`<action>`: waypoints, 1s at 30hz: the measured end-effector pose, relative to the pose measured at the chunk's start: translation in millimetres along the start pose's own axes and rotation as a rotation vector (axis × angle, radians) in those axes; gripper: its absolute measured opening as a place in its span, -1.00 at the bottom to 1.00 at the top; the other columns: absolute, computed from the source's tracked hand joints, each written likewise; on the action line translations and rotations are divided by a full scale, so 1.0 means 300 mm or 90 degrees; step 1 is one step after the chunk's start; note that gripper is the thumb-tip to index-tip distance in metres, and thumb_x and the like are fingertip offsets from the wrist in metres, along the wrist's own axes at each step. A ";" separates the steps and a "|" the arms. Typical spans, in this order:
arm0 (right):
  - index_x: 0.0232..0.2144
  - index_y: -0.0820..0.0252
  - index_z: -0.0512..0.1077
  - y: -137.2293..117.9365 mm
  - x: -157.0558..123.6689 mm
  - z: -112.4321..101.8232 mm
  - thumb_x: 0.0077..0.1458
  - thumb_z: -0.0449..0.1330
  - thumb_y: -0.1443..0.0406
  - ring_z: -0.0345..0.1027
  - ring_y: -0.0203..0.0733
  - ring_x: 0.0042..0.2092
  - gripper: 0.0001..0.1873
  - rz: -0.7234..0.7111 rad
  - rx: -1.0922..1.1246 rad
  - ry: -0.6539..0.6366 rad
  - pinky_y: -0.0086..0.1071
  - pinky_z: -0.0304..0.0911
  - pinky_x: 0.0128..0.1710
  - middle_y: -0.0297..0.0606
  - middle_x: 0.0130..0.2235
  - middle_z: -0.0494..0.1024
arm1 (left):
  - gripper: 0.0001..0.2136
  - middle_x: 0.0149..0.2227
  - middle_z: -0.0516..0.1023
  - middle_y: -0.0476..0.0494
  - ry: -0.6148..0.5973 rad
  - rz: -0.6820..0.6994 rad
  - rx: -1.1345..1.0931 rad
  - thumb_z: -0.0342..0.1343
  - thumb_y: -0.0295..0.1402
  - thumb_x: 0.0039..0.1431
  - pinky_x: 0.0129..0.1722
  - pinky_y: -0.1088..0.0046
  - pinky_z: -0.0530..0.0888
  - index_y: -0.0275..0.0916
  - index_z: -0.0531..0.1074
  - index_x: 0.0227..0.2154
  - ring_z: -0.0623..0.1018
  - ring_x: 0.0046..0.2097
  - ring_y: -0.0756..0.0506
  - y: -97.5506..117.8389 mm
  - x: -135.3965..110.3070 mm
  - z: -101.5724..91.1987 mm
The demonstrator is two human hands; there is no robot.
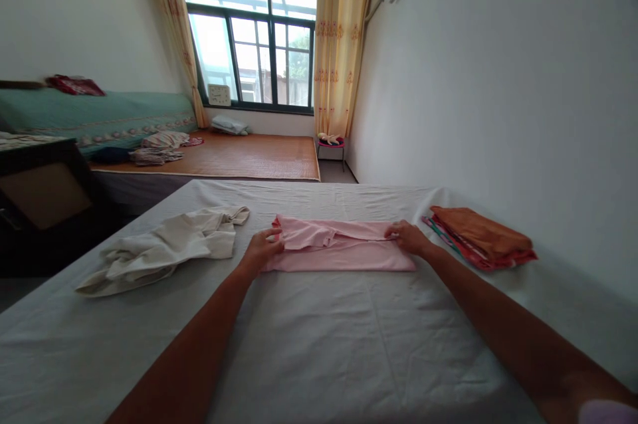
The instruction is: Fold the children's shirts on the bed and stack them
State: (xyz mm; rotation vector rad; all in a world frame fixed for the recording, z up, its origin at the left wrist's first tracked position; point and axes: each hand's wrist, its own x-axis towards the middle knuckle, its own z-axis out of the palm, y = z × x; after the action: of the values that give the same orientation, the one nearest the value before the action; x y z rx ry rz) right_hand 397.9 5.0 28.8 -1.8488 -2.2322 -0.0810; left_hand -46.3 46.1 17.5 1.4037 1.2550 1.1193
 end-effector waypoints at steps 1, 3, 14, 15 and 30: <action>-0.30 0.12 0.55 -0.009 0.002 -0.004 -0.12 0.02 0.59 0.32 -0.11 -0.06 -0.55 0.014 -0.009 0.018 -0.33 0.21 -0.08 -0.23 -0.17 0.57 | -0.58 -0.20 0.57 -0.26 0.021 0.057 0.094 0.25 -0.37 -0.12 -0.30 0.35 0.53 -0.36 0.51 -0.12 0.58 -0.35 -0.09 0.000 0.001 -0.005; -0.27 0.16 0.54 -0.048 0.015 -0.012 -0.07 0.01 0.59 0.33 -0.11 -0.06 -0.56 0.034 0.005 0.087 -0.30 0.21 -0.04 -0.19 -0.17 0.57 | -0.68 -0.03 0.50 -0.25 0.055 0.209 0.273 0.17 -0.40 -0.03 -0.13 0.28 0.51 -0.26 0.54 -0.14 0.57 -0.16 -0.14 0.011 -0.005 -0.002; -0.11 0.12 0.51 -0.546 0.134 0.082 0.09 0.18 0.35 0.35 -0.12 0.00 -0.72 -0.287 0.129 0.027 -0.28 0.17 0.04 -0.18 -0.04 0.54 | -0.58 0.10 0.48 -0.18 -0.146 0.297 0.604 0.08 -0.36 0.11 0.10 0.31 0.34 -0.17 0.41 0.07 0.45 0.10 -0.18 0.028 -0.066 0.055; -0.15 0.14 0.53 -0.560 0.149 0.090 0.13 0.16 0.32 0.39 -0.13 -0.05 -0.77 -0.252 0.139 0.010 -0.30 0.20 -0.01 -0.18 -0.08 0.57 | -0.58 0.09 0.48 -0.18 -0.144 0.296 0.601 0.07 -0.35 0.12 0.09 0.32 0.34 -0.18 0.41 0.07 0.45 0.09 -0.18 0.019 -0.061 0.050; -0.12 0.15 0.50 -0.547 0.211 0.037 0.33 -0.17 0.16 0.37 -0.15 0.01 -0.55 -0.050 0.145 0.074 -0.35 0.14 0.02 -0.16 -0.05 0.56 | -0.59 0.18 0.39 -0.22 -0.077 0.390 0.631 -0.18 -0.34 0.28 0.23 0.26 0.21 -0.26 0.39 0.11 0.34 0.21 -0.16 0.067 -0.069 0.087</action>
State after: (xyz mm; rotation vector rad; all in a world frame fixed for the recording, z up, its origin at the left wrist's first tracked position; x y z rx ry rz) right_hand 225.6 35.8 50.2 -1.5981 -2.1361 0.0500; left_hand -18.7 22.7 32.0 2.6856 1.3901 0.7478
